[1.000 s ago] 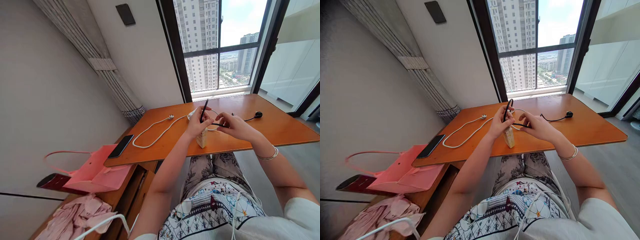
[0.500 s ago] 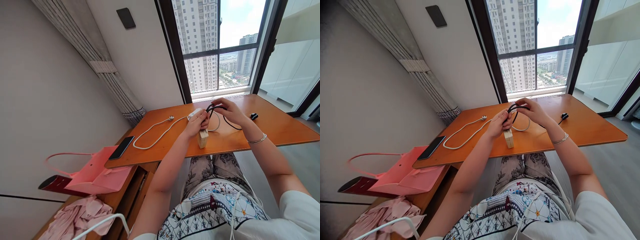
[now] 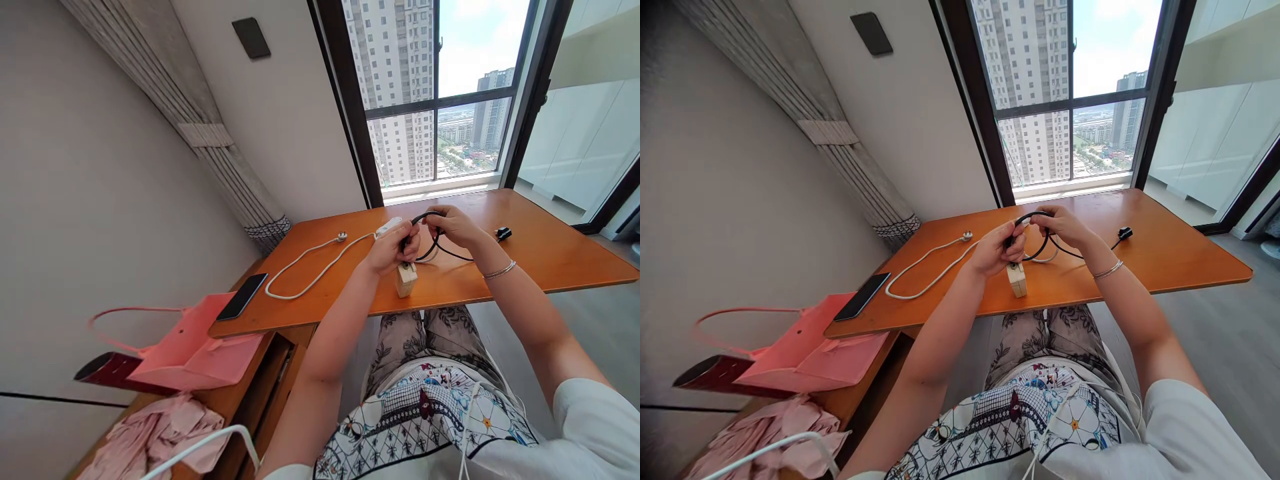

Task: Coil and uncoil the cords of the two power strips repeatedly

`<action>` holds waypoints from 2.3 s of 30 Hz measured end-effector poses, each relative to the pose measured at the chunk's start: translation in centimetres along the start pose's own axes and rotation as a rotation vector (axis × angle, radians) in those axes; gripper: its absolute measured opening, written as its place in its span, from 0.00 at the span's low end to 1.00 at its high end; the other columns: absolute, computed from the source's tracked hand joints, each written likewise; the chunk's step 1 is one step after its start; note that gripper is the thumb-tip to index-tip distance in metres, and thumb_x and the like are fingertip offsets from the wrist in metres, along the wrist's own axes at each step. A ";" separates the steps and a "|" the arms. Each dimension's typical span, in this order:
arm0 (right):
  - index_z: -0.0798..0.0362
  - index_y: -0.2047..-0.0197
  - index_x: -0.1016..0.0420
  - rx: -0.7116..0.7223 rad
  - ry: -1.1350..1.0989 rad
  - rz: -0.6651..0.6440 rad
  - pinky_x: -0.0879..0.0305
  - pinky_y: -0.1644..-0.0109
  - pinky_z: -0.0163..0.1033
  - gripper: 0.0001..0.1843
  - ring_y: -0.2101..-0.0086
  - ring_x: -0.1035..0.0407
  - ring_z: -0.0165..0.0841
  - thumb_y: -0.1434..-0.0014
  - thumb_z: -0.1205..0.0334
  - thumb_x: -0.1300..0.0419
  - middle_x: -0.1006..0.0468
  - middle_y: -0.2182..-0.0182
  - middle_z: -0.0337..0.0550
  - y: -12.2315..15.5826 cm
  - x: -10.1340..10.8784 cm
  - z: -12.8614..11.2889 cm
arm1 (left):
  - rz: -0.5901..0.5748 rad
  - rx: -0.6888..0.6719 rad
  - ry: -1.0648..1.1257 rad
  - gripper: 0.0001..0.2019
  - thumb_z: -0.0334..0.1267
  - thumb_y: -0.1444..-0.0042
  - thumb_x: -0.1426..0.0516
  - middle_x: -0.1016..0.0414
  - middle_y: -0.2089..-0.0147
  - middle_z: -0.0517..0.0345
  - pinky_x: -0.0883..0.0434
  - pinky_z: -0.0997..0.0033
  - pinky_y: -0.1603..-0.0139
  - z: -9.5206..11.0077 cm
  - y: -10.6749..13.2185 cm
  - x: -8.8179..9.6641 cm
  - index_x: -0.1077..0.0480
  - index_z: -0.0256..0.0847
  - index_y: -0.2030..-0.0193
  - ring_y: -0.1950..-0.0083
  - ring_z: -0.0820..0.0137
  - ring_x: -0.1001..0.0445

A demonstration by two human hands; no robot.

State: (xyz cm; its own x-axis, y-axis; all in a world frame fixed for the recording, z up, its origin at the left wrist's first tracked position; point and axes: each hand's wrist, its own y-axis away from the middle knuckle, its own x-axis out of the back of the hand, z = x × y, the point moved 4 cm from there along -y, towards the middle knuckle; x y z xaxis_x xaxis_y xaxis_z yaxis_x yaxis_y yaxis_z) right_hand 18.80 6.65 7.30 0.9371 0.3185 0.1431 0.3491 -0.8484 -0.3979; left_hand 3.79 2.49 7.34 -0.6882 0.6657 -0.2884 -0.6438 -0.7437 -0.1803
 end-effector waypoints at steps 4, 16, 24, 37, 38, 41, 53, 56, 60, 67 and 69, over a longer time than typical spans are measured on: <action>0.53 0.67 0.24 0.003 -0.056 0.014 0.36 0.65 0.36 0.27 0.71 0.32 0.30 0.49 0.35 0.35 0.25 0.74 0.40 0.2 -0.1 1.8 | 0.059 -0.016 0.064 0.20 0.40 0.28 0.58 0.27 0.77 0.57 0.47 0.80 0.83 0.3 -0.1 0.7 0.44 0.39 0.74 0.88 0.84 0.53; 0.53 0.55 0.25 0.030 0.230 0.176 0.33 0.57 0.42 0.34 0.67 0.31 0.34 0.39 0.30 0.50 0.27 0.72 0.41 3.8 0.8 9.3 | 0.250 -0.031 0.361 0.19 0.42 0.30 0.51 0.19 0.56 0.52 0.47 0.79 0.84 0.3 1.0 3.0 0.48 0.40 0.74 0.84 0.82 0.51; 0.54 0.63 0.21 -0.091 0.630 0.303 0.37 0.60 0.39 0.30 0.67 0.30 0.36 0.32 0.42 0.56 0.24 0.72 0.43 5.0 1.8 7.9 | 0.313 -0.119 0.296 0.20 0.46 0.31 0.49 0.19 0.57 0.52 0.50 0.77 0.85 -0.1 1.3 2.6 0.49 0.41 0.73 0.84 0.82 0.56; 0.55 0.49 0.23 -0.072 1.350 -0.182 0.42 0.67 0.38 0.19 0.62 0.22 0.42 0.29 0.55 0.51 0.17 0.60 0.54 7.1 -4.3 1.1 | 0.291 -0.261 0.212 0.20 0.53 0.36 0.44 0.29 0.36 0.54 0.24 0.76 0.70 1.6 2.4 0.7 0.42 0.41 0.71 0.37 0.59 0.28; 0.56 0.45 0.26 -0.027 1.351 -0.160 0.41 0.67 0.38 0.18 0.62 0.22 0.42 0.30 0.56 0.49 0.17 0.57 0.55 7.3 -4.2 1.0 | 0.301 -0.271 0.207 0.19 0.53 0.36 0.44 0.30 0.36 0.54 0.23 0.76 0.69 1.7 2.6 0.8 0.41 0.42 0.71 0.35 0.59 0.29; 0.58 0.37 0.34 0.125 1.288 -0.019 0.38 0.66 0.38 0.21 0.61 0.22 0.41 0.31 0.61 0.48 0.18 0.53 0.55 8.2 -3.5 1.3 | 0.327 -0.313 0.204 0.17 0.52 0.36 0.44 0.30 0.36 0.54 0.22 0.76 0.68 2.1 3.0 1.1 0.37 0.43 0.69 0.33 0.59 0.32; 0.52 0.57 0.20 0.664 1.286 -0.139 0.48 0.70 0.38 0.15 0.73 0.32 0.30 0.30 0.62 0.49 0.24 0.73 0.43 9.2 -5.3 -4.0 | 0.332 -0.329 0.183 0.13 0.48 0.37 0.41 0.31 0.34 0.56 0.21 0.66 0.53 2.0 3.2 -0.2 0.32 0.42 0.67 0.32 0.59 0.31; 0.52 0.61 0.20 0.704 1.300 -0.193 0.48 0.70 0.39 0.18 0.72 0.33 0.30 0.28 0.61 0.51 0.24 0.73 0.42 8.7 -6.1 -6.1 | 0.277 -0.335 0.188 0.13 0.48 0.37 0.41 0.31 0.34 0.54 0.22 0.68 0.53 1.9 3.0 -0.7 0.32 0.42 0.67 0.35 0.59 0.29; 0.48 0.61 0.21 0.694 1.231 -0.175 0.44 0.67 0.38 0.16 0.68 0.31 0.32 0.29 0.52 0.47 0.21 0.65 0.42 7.4 -6.2 -7.7 | 0.211 -0.274 0.169 0.13 0.50 0.38 0.40 0.26 0.39 0.52 0.24 0.71 0.61 0.6 2.7 -0.7 0.30 0.43 0.62 0.46 0.62 0.21; 0.48 0.48 0.24 0.519 1.116 0.096 0.44 0.67 0.37 0.32 0.66 0.30 0.34 0.47 0.34 0.34 0.24 0.60 0.44 4.4 -4.5 -9.5 | 0.178 -0.157 -0.011 0.21 0.55 0.44 0.37 0.27 0.73 0.64 0.40 0.77 0.82 -0.7 2.6 -1.4 0.29 0.44 0.51 0.79 0.74 0.28; 0.48 0.48 0.23 0.517 1.125 0.094 0.43 0.66 0.38 0.32 0.64 0.30 0.34 0.48 0.35 0.32 0.25 0.57 0.45 3.9 -4.2 -9.8 | 0.117 -0.137 -0.039 0.22 0.57 0.44 0.38 0.35 0.81 0.68 0.47 0.78 0.85 -0.6 2.5 -1.6 0.29 0.42 0.53 0.84 0.76 0.36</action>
State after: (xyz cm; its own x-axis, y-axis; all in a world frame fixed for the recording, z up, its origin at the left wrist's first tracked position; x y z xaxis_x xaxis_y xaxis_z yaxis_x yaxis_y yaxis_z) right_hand 16.29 -2.13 14.02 0.5314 -0.4907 0.6906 0.4768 -0.5006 -0.7225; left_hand 3.46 -0.47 6.83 -0.7700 0.5742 -0.2784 -0.5091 -0.8158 -0.2746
